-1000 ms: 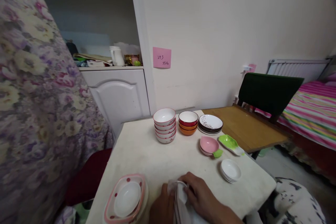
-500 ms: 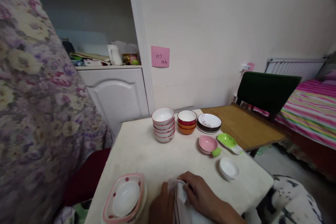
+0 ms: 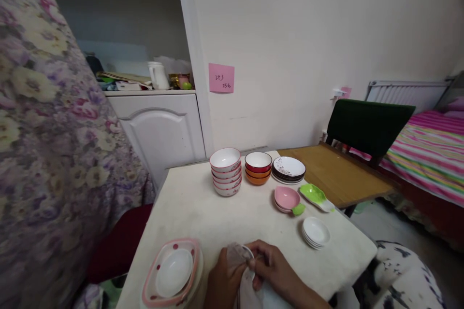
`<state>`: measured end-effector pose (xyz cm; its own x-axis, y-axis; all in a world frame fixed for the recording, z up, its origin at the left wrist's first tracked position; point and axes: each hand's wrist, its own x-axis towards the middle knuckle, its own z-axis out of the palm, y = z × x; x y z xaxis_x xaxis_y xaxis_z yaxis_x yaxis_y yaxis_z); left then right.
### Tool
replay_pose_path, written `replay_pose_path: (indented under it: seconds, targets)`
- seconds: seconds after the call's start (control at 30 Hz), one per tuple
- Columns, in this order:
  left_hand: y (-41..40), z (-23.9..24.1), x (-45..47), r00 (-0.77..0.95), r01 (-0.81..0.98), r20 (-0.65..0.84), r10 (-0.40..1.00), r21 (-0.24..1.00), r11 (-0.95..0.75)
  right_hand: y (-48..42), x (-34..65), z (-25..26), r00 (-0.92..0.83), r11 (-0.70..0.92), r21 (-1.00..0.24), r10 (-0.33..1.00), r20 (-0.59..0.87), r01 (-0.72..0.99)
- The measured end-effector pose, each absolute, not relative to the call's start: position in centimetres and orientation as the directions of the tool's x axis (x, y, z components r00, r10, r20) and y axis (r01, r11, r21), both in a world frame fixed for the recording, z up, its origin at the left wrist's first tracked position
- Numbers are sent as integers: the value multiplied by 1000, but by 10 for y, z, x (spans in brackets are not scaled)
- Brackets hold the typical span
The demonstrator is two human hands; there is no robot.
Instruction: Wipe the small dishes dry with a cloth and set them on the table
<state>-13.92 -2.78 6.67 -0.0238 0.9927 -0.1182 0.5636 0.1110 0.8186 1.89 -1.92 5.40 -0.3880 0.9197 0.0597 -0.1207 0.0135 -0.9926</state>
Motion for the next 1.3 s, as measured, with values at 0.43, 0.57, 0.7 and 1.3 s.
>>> replay_pose_path:
  seconds: [0.43, 0.57, 0.7, 1.3]
  targets:
    - [-27, 57, -141, 18, 383, -133, 991, 916, 116, -16, 20, 55, -338, 36, -996, 939, 62, -81]
    - [-25, 57, -137, 52, 393, -132, 990, 914, 101, -17, 18, 54, -326, 74, -997, 942, 82, -38]
    - [-27, 54, -140, -24, 481, -121, 992, 869, 118, -24, 16, 56, -368, 112, -993, 925, 91, 35]
    - [-28, 53, -146, 50, 659, -99, 994, 751, 42, -28, 19, 81, -340, 422, -782, 896, 284, 459]
